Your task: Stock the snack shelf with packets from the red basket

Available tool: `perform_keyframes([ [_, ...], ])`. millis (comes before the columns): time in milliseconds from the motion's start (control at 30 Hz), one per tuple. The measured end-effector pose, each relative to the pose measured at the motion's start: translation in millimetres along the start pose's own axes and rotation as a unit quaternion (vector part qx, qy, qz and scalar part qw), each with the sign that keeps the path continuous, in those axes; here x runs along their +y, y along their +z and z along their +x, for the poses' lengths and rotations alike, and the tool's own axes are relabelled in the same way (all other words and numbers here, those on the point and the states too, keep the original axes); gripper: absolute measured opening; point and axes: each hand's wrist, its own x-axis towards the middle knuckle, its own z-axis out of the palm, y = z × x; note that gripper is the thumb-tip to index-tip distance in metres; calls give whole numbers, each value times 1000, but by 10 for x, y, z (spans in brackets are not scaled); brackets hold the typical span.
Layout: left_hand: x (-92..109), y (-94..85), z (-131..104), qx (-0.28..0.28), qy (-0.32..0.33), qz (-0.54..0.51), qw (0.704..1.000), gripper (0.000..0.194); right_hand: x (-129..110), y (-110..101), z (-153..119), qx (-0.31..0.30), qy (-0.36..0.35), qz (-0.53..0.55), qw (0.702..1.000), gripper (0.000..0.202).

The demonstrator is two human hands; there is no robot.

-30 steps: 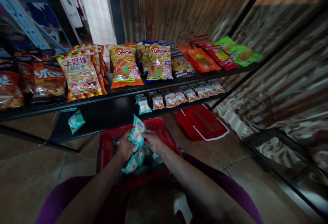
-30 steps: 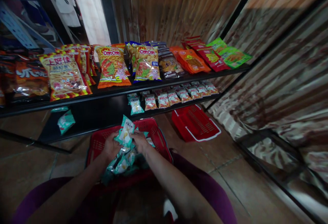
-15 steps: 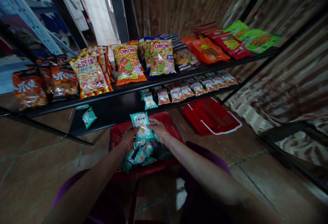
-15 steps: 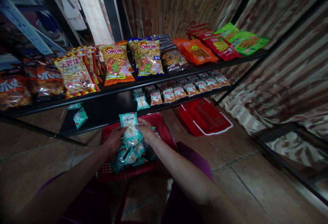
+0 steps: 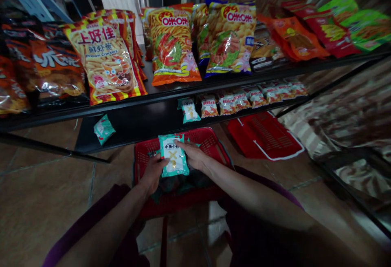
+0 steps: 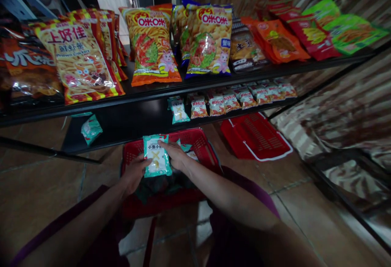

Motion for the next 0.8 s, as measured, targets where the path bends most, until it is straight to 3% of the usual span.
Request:
perform_keyframes([
  [200,90,-14,-28,10,-20,-3,1000,31,31,60,-95,26,-12,-15,999,21],
  [567,276,-31,75,49,6,-61,997,13,8,-77,-47,-74,-43,-37,996,29],
  [800,289,-35,146,68,18,-71,995,11,-1,-139,-162,-60,-40,-43,996,33],
])
